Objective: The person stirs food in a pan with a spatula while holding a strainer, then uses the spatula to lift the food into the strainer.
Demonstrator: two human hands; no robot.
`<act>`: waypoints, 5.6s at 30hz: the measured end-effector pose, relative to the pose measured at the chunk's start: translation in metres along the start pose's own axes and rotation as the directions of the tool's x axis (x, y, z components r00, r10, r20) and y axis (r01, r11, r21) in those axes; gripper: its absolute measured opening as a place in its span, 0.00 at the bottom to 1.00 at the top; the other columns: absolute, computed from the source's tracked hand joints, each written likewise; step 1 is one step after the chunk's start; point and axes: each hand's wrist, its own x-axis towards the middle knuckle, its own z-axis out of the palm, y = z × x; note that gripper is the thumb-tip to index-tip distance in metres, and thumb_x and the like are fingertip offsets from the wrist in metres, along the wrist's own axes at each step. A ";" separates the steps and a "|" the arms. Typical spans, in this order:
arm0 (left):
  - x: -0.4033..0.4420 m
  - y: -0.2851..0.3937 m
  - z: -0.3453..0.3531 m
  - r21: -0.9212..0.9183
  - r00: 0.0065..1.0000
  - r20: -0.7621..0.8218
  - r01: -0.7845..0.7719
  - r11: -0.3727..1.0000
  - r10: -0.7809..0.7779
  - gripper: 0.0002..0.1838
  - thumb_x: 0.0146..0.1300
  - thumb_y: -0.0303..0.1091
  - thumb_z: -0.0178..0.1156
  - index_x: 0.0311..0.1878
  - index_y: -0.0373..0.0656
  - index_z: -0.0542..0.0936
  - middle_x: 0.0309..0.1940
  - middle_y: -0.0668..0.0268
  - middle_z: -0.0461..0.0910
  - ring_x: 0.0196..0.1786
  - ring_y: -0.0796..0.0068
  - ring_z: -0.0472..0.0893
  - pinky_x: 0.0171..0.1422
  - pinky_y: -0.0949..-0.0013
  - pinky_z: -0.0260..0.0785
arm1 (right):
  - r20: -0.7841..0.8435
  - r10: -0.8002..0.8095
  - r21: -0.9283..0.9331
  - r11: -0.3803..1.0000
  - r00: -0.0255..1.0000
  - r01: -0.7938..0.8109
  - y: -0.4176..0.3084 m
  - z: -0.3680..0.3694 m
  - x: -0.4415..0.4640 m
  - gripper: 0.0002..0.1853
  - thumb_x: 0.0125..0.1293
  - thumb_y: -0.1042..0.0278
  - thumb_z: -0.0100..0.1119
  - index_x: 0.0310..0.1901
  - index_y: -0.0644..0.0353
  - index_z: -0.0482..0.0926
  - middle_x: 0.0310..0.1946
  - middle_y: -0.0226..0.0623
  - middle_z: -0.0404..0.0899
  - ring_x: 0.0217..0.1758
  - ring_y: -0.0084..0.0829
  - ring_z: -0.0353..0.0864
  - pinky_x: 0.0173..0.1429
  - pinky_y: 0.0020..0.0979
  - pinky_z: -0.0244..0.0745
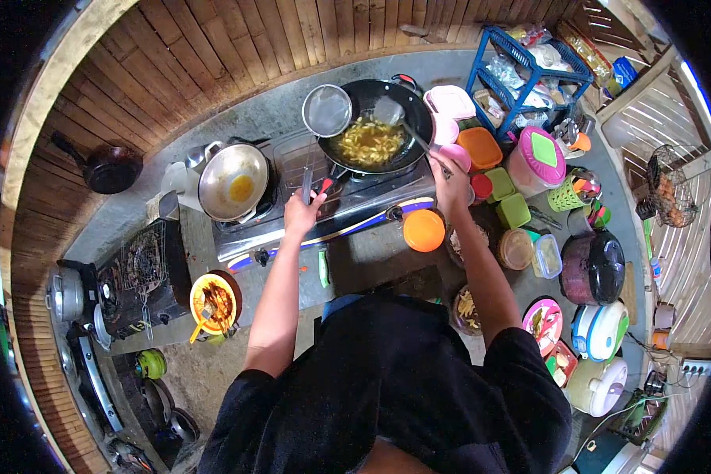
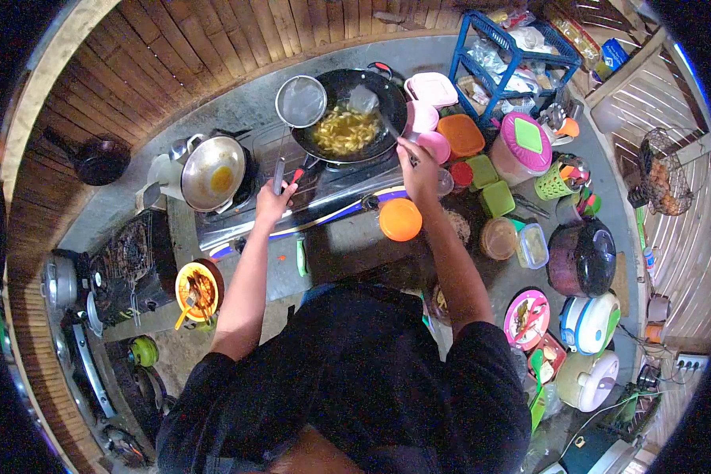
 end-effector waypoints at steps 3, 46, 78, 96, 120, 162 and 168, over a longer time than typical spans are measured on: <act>0.000 0.000 0.001 -0.024 1.000 0.005 0.014 1.000 -0.014 0.18 0.60 0.47 0.71 0.40 0.43 0.78 0.24 0.61 0.84 0.26 0.70 0.86 0.33 0.65 0.76 | -0.063 -0.136 -0.142 0.982 0.989 0.126 0.011 0.001 0.013 0.12 0.65 0.63 0.66 0.48 0.56 0.86 0.41 0.44 0.84 0.46 0.43 0.81 0.55 0.37 0.73; 0.003 -0.004 0.002 -0.047 1.000 0.002 0.019 0.999 -0.019 0.17 0.60 0.45 0.71 0.39 0.43 0.78 0.22 0.61 0.84 0.26 0.69 0.86 0.34 0.64 0.77 | 0.101 0.109 0.142 0.982 0.989 -0.122 0.000 -0.005 -0.021 0.12 0.66 0.64 0.63 0.47 0.59 0.86 0.41 0.43 0.85 0.48 0.39 0.82 0.58 0.35 0.72; -0.003 0.005 -0.003 -0.049 1.000 0.008 0.012 0.999 -0.011 0.17 0.60 0.44 0.71 0.39 0.43 0.77 0.23 0.62 0.83 0.25 0.71 0.86 0.32 0.64 0.76 | -0.018 -0.256 -0.279 0.930 0.967 0.241 0.029 0.005 0.023 0.13 0.65 0.62 0.65 0.49 0.54 0.86 0.39 0.42 0.85 0.46 0.43 0.81 0.56 0.42 0.71; 0.002 -0.001 0.000 -0.032 1.000 0.012 0.013 0.999 -0.013 0.19 0.59 0.46 0.71 0.41 0.42 0.78 0.24 0.61 0.84 0.25 0.71 0.86 0.33 0.65 0.77 | 0.097 -0.239 -0.148 0.957 0.966 0.251 0.004 -0.008 0.027 0.12 0.68 0.65 0.62 0.49 0.60 0.85 0.42 0.41 0.86 0.48 0.35 0.84 0.56 0.32 0.74; 0.003 -0.005 0.001 -0.041 1.000 0.009 0.017 0.999 -0.017 0.19 0.60 0.48 0.71 0.40 0.43 0.77 0.24 0.61 0.84 0.25 0.69 0.86 0.33 0.64 0.77 | 0.009 -0.154 -0.225 0.962 0.988 0.152 0.008 -0.010 0.005 0.12 0.65 0.62 0.65 0.48 0.53 0.87 0.45 0.42 0.84 0.54 0.39 0.78 0.60 0.37 0.71; 0.000 0.001 -0.002 -0.037 1.000 0.003 0.024 0.999 -0.024 0.18 0.59 0.47 0.72 0.40 0.43 0.78 0.23 0.62 0.84 0.25 0.70 0.86 0.33 0.64 0.77 | 0.026 -0.172 -0.138 0.975 0.985 0.174 0.026 0.003 0.002 0.14 0.66 0.63 0.65 0.52 0.55 0.85 0.41 0.41 0.86 0.50 0.36 0.80 0.59 0.34 0.72; -0.001 0.004 -0.002 -0.040 1.000 0.012 0.018 0.999 -0.017 0.18 0.60 0.45 0.71 0.40 0.42 0.78 0.23 0.62 0.83 0.24 0.71 0.86 0.31 0.65 0.76 | 0.019 -0.338 -0.445 0.840 0.941 0.311 0.021 -0.011 -0.001 0.12 0.62 0.62 0.68 0.48 0.50 0.87 0.41 0.41 0.80 0.49 0.39 0.77 0.56 0.38 0.70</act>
